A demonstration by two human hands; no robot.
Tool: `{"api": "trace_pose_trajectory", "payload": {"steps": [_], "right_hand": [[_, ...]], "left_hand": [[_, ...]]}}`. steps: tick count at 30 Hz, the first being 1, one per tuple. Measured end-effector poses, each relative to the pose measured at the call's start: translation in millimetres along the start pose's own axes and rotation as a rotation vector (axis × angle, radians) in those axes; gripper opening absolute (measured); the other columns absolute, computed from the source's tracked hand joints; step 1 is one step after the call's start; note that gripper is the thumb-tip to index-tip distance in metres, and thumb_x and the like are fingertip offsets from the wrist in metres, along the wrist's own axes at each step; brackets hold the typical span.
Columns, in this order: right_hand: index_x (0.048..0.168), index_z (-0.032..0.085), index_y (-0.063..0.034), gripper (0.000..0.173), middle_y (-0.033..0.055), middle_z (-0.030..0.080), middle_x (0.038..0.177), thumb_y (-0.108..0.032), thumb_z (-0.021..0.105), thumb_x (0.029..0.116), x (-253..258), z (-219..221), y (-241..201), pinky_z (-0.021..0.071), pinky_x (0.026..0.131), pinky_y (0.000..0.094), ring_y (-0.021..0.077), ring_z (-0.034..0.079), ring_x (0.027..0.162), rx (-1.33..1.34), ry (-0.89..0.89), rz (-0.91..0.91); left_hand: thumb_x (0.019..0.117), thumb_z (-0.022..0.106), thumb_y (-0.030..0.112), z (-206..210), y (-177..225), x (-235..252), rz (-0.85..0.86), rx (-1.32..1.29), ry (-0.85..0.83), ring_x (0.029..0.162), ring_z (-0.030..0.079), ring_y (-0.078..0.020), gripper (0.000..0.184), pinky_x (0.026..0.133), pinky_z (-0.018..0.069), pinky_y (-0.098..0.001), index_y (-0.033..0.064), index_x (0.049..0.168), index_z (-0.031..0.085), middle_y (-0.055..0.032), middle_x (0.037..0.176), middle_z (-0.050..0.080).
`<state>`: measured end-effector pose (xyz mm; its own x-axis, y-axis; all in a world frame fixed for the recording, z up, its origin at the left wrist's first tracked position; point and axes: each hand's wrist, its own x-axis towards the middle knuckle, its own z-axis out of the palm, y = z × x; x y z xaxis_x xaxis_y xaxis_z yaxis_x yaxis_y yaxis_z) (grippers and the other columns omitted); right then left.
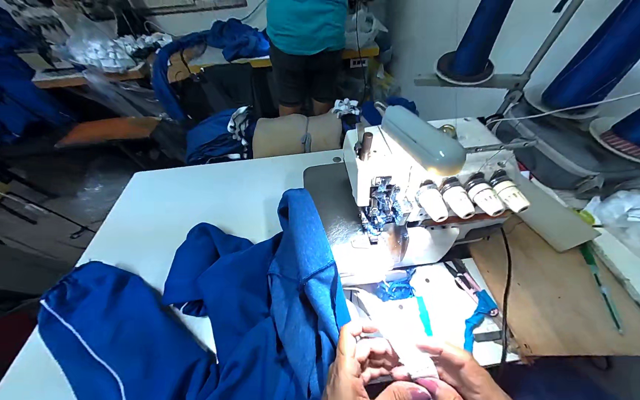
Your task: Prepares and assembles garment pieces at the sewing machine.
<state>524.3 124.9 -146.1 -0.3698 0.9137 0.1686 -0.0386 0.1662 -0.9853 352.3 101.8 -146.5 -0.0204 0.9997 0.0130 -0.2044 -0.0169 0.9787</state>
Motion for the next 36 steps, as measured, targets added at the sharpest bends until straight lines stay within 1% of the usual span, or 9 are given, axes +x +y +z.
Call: {"api": "trace_pose_trajectory", "payload": {"steps": [4, 7, 11, 14, 18, 21, 24, 29, 36], "right_hand": [[0.119, 0.063, -0.0009, 0.021, -0.0004, 0.077, 0.106, 0.004, 0.057, 0.0987, 1.0, -1.2, -0.7, 0.0610, 0.089, 0.0290, 0.0071, 0.073, 0.098, -0.013, 0.002, 0.035], [0.121, 0.064, -0.0024, 0.023, -0.0025, 0.075, 0.109, 0.002, 0.055, 0.1004, 0.8, -4.6, -5.2, 0.0598, 0.091, 0.0277, 0.0054, 0.071, 0.101, -0.016, -0.005, 0.042], [0.118, 0.064, -0.0047, 0.024, -0.0010, 0.077, 0.107, 0.006, 0.059, 0.0973, -0.2, -4.9, -5.5, 0.0618, 0.087, 0.0284, 0.0074, 0.073, 0.098, -0.039, 0.032, -0.006], [0.113, 0.073, -0.0170, 0.023, -0.0083, 0.074, 0.109, -0.003, 0.066, 0.0967, 0.9, -8.6, 1.4, 0.0586, 0.092, 0.0229, 0.0018, 0.069, 0.105, -0.154, 0.099, -0.133], [0.107, 0.076, -0.0329, 0.015, -0.0097, 0.058, 0.113, -0.023, 0.072, 0.0961, 10.5, -15.3, -7.7, 0.0443, 0.094, 0.0140, -0.0019, 0.052, 0.110, -0.368, 0.227, -0.227], [0.108, 0.074, -0.0261, 0.011, -0.0103, 0.064, 0.110, -0.024, 0.070, 0.0981, 20.0, -24.0, -18.3, 0.0505, 0.095, 0.0166, -0.0009, 0.059, 0.109, -0.355, 0.210, -0.299], [0.111, 0.068, -0.0261, 0.011, -0.0159, 0.068, 0.108, -0.026, 0.060, 0.1037, 27.6, -32.6, -28.1, 0.0512, 0.097, 0.0202, -0.0020, 0.062, 0.108, -0.339, 0.241, -0.352], [0.108, 0.061, -0.0196, 0.009, -0.0124, 0.073, 0.093, -0.015, 0.055, 0.1052, 32.1, -43.4, -31.8, 0.0596, 0.072, 0.0189, 0.0001, 0.070, 0.081, -0.106, 0.477, -0.224], [0.099, 0.056, -0.0130, 0.014, -0.0137, 0.069, 0.076, -0.004, 0.046, 0.1037, 25.1, -74.8, -24.0, 0.0579, 0.054, 0.0182, -0.0010, 0.066, 0.060, -0.112, 0.771, -0.089]], "left_hand": [[0.0814, 0.086, 0.016, -7.6, -12.1, 5.2, 0.308, 0.274, -0.004, 0.094, 0.069, -0.0100, 0.058, 0.087, 0.0591, -0.0253, -0.0157, 0.121, 0.057, -0.0140, 0.104, 0.068], [0.0823, 0.085, 0.023, -7.5, -6.4, 9.2, 0.384, 0.405, -0.017, 0.095, 0.065, -0.0073, 0.039, 0.086, 0.0549, -0.0177, -0.0035, 0.110, 0.074, -0.0125, 0.100, 0.067], [0.0797, 0.086, 0.033, -4.2, -9.5, 14.5, 0.464, 0.516, 0.026, 0.108, 0.061, -0.0119, 0.046, 0.098, 0.0488, -0.0224, 0.0017, 0.111, 0.077, -0.0132, 0.109, 0.068], [0.0841, 0.081, 0.040, -3.6, -10.3, 19.6, 0.543, 0.601, -0.039, 0.125, 0.059, -0.0185, 0.044, 0.110, 0.0425, -0.0361, 0.0090, 0.114, 0.076, -0.0142, 0.123, 0.069], [0.0887, 0.078, 0.032, 4.7, -7.8, 29.8, 0.619, 0.558, -0.065, 0.120, 0.062, -0.0165, 0.028, 0.105, 0.0465, -0.0312, 0.0084, 0.103, 0.077, -0.0131, 0.121, 0.071], [0.0916, 0.077, 0.026, 13.8, -3.0, 38.8, 0.662, 0.423, -0.140, 0.108, 0.069, -0.0133, 0.028, 0.095, 0.0541, -0.0257, 0.0003, 0.103, 0.073, -0.0166, 0.111, 0.073], [0.0950, 0.071, 0.010, 20.3, 2.6, 41.2, 0.553, 0.159, -0.326, 0.088, 0.072, -0.0106, 0.023, 0.085, 0.0572, -0.0228, -0.0115, 0.103, 0.068, -0.0174, 0.092, 0.074], [0.0985, 0.065, 0.009, 2.7, -0.7, 26.2, 0.230, 0.093, -0.524, 0.070, 0.066, -0.0062, 0.020, 0.068, 0.0549, -0.0218, -0.0095, 0.105, 0.069, -0.0130, 0.082, 0.071], [0.0930, 0.074, 0.014, -32.4, -5.6, 4.9, 0.219, 0.312, -0.377, 0.071, 0.067, -0.0093, 0.020, 0.067, 0.0540, -0.0230, -0.0052, 0.100, 0.073, -0.0140, 0.081, 0.073]]}}
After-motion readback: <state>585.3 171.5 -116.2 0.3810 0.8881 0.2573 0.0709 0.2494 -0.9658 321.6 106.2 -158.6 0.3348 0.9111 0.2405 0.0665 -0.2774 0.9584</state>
